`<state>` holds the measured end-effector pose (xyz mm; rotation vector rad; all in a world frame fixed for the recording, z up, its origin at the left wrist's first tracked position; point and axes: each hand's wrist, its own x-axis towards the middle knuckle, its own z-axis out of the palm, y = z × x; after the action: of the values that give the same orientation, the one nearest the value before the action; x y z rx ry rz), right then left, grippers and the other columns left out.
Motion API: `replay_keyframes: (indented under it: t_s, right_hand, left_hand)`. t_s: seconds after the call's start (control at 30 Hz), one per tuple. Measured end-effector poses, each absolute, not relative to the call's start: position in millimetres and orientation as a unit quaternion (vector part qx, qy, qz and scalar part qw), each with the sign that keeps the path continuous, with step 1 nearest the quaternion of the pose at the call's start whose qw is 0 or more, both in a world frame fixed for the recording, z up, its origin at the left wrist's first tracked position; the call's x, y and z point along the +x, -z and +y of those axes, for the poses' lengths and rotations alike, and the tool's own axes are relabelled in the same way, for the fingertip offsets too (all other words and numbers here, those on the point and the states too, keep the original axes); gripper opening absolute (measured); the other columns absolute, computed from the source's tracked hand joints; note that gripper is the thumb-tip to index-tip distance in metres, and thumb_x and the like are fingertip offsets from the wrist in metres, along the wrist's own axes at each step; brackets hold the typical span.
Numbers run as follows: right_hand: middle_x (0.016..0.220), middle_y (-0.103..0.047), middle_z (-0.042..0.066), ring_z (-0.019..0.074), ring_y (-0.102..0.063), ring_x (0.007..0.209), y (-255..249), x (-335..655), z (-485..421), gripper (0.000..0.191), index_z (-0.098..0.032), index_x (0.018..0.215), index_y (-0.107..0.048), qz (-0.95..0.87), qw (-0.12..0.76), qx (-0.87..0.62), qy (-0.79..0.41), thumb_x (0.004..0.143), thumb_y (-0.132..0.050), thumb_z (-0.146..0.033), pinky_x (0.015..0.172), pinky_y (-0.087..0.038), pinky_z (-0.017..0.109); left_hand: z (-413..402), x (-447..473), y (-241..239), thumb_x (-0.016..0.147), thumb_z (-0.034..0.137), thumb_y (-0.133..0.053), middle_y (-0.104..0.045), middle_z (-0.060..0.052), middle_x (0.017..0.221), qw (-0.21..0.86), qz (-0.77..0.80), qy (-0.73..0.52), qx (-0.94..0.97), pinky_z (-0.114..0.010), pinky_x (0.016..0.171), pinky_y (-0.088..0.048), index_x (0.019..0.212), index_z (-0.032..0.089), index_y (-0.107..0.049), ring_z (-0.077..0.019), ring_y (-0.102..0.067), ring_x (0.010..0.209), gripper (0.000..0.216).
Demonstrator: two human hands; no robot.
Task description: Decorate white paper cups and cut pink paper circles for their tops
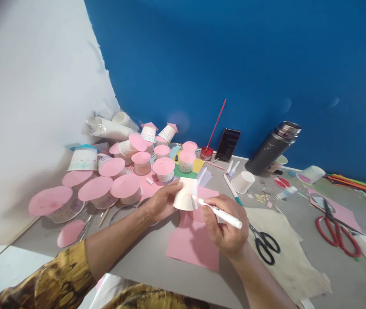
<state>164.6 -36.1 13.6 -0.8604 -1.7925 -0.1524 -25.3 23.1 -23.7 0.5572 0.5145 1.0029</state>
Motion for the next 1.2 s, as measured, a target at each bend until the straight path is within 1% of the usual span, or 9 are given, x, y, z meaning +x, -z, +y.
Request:
replay_keyframes:
  t_s: [0.27,0.43,0.73,0.87,0.97,1.1,1.2]
  right_hand:
    - [0.077,-0.074,0.001,0.0158,-0.068,0.063,-13.6,163.3,-34.6,0.007,-0.022,0.100,-0.066,-0.762,0.534,-0.360,0.061,0.097,-0.065,-0.016,0.059,-0.052,0.027]
    - [0.076,-0.074,0.001,0.0151,-0.066,0.062,-14.4,162.0,-35.8,0.009,-0.022,0.101,-0.065,-0.777,0.531,-0.337,0.038,0.096,-0.064,-0.013,0.059,-0.051,0.027]
    - [0.075,-0.072,0.000,0.0149,-0.065,0.061,-14.5,162.7,-35.3,0.012,-0.021,0.100,-0.065,-0.780,0.532,-0.327,0.031,0.094,-0.063,-0.010,0.059,-0.050,0.027]
    - [0.073,-0.071,0.000,0.0158,-0.064,0.059,-17.8,161.2,-36.1,0.011,-0.021,0.098,-0.065,-0.792,0.523,-0.314,0.019,0.094,-0.062,-0.011,0.057,-0.050,0.028]
    - [0.071,-0.070,0.000,0.0157,-0.063,0.057,-18.7,162.9,-37.3,0.010,-0.021,0.096,-0.065,-0.791,0.529,-0.308,0.014,0.095,-0.061,-0.012,0.056,-0.050,0.029]
    - [0.076,-0.072,0.000,0.0150,-0.065,0.060,-15.6,168.7,-36.1,0.011,-0.022,0.097,-0.067,-0.758,0.552,-0.345,0.038,0.094,-0.064,-0.012,0.057,-0.051,0.027]
    - [0.076,-0.073,-0.001,0.0152,-0.067,0.063,-13.8,170.9,-34.6,0.010,-0.022,0.098,-0.067,-0.752,0.552,-0.356,0.055,0.094,-0.065,-0.013,0.059,-0.052,0.027]
  left_hand:
    - [20.9,-24.2,21.5,0.068,0.036,-0.092,-0.068,-0.003,0.082,0.804,0.238,-0.461,0.289,-0.028,0.069,-0.049,0.092,0.013,-0.073,-0.0161,-0.060,0.075,0.038]
    - [21.3,-24.7,23.0,0.068,0.038,-0.093,-0.068,-0.004,0.085,0.801,0.240,-0.454,0.308,-0.028,0.069,-0.050,0.099,0.014,-0.074,-0.0170,-0.062,0.077,0.044]
    - [21.3,-24.8,23.9,0.070,0.038,-0.092,-0.068,-0.005,0.088,0.797,0.238,-0.454,0.319,-0.028,0.069,-0.051,0.101,0.013,-0.073,-0.0171,-0.063,0.078,0.044]
    - [21.9,-24.6,23.4,0.071,0.038,-0.091,-0.067,-0.003,0.083,0.796,0.236,-0.457,0.319,-0.027,0.067,-0.049,0.097,0.014,-0.072,-0.0165,-0.062,0.074,0.040]
    - [22.3,-24.8,23.5,0.070,0.035,-0.091,-0.067,-0.003,0.081,0.803,0.244,-0.463,0.283,-0.027,0.066,-0.049,0.093,0.014,-0.072,-0.0162,-0.062,0.073,0.036]
    - [22.9,-25.2,25.1,0.067,0.030,-0.091,-0.068,-0.003,0.082,0.814,0.257,-0.464,0.237,-0.028,0.068,-0.050,0.090,0.014,-0.073,-0.0164,-0.062,0.076,0.033]
    - [23.0,-25.2,25.8,0.068,0.030,-0.090,-0.068,-0.004,0.082,0.817,0.263,-0.457,0.232,-0.027,0.067,-0.050,0.090,0.014,-0.073,-0.0165,-0.062,0.075,0.033]
